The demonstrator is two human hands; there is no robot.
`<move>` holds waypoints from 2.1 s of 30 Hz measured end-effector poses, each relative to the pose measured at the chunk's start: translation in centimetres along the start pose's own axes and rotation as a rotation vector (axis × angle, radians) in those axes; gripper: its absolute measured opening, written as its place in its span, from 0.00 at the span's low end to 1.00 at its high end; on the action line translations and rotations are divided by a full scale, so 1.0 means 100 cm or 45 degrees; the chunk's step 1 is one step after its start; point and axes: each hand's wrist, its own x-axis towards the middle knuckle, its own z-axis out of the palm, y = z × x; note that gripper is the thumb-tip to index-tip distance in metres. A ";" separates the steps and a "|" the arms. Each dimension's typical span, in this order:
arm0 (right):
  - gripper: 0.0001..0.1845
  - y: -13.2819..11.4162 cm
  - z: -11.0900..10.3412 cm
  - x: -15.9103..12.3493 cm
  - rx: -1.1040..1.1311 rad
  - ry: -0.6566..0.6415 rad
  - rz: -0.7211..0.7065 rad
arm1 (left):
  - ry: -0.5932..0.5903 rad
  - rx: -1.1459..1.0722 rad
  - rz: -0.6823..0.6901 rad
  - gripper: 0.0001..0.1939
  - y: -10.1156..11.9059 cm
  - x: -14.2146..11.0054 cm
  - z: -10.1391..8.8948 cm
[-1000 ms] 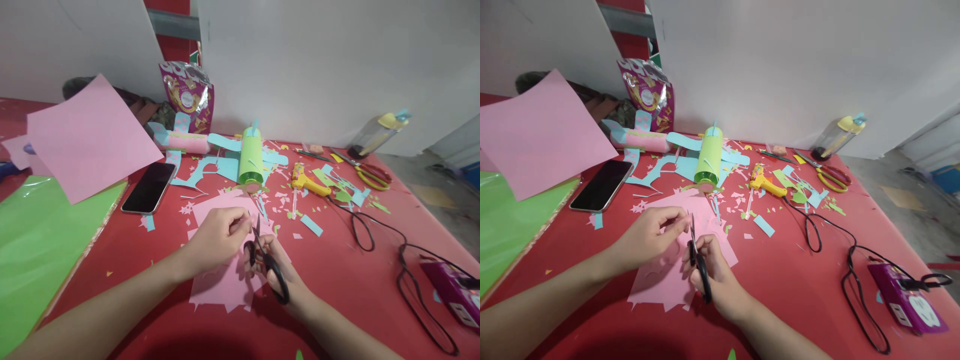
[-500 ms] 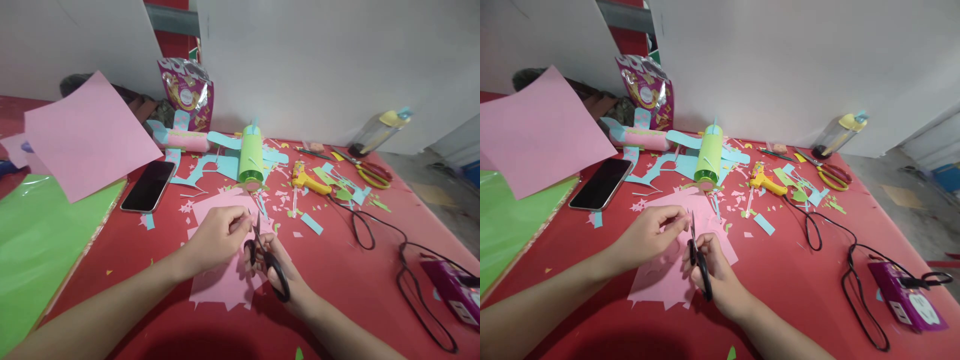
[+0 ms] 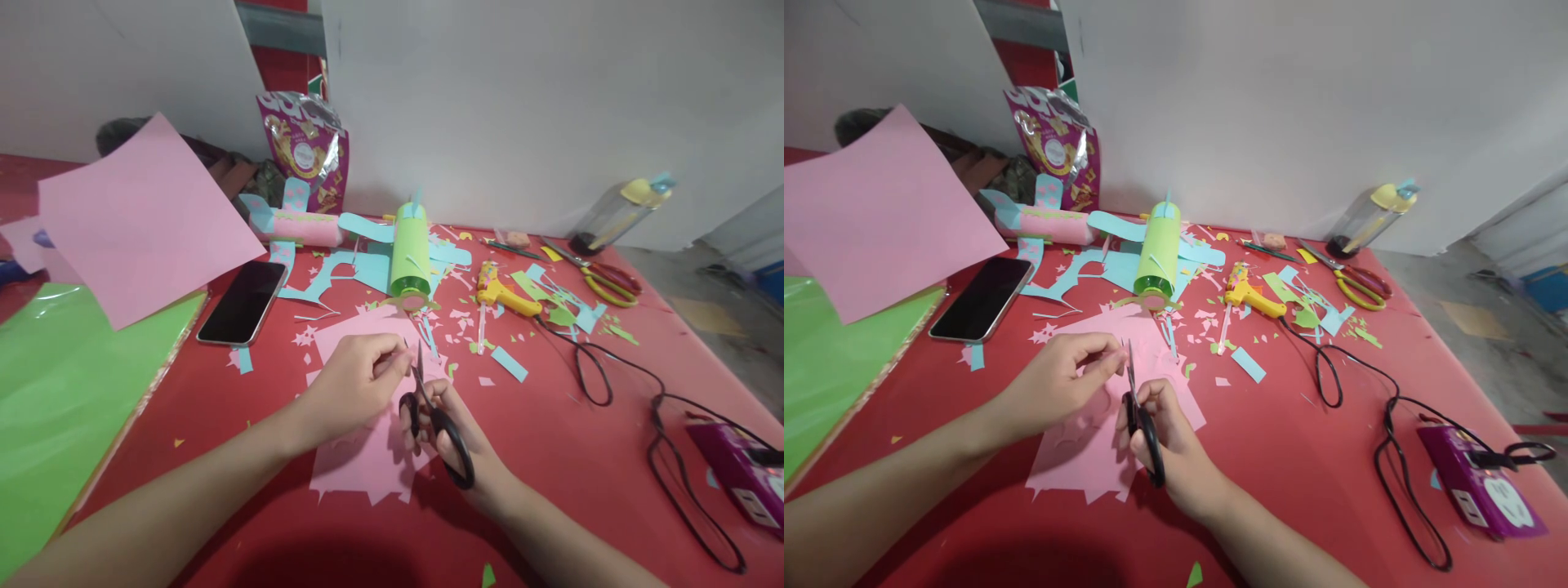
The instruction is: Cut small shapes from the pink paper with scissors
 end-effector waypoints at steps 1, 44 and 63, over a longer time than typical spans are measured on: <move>0.18 0.000 0.000 0.000 0.005 -0.003 0.002 | -0.004 0.000 0.001 0.13 0.000 0.000 0.000; 0.18 0.006 -0.006 0.000 0.095 -0.070 0.064 | -0.137 -0.046 -0.146 0.13 -0.001 0.003 -0.007; 0.21 0.008 -0.005 0.001 0.060 -0.015 0.064 | -0.126 -0.259 -0.133 0.14 -0.002 0.004 -0.006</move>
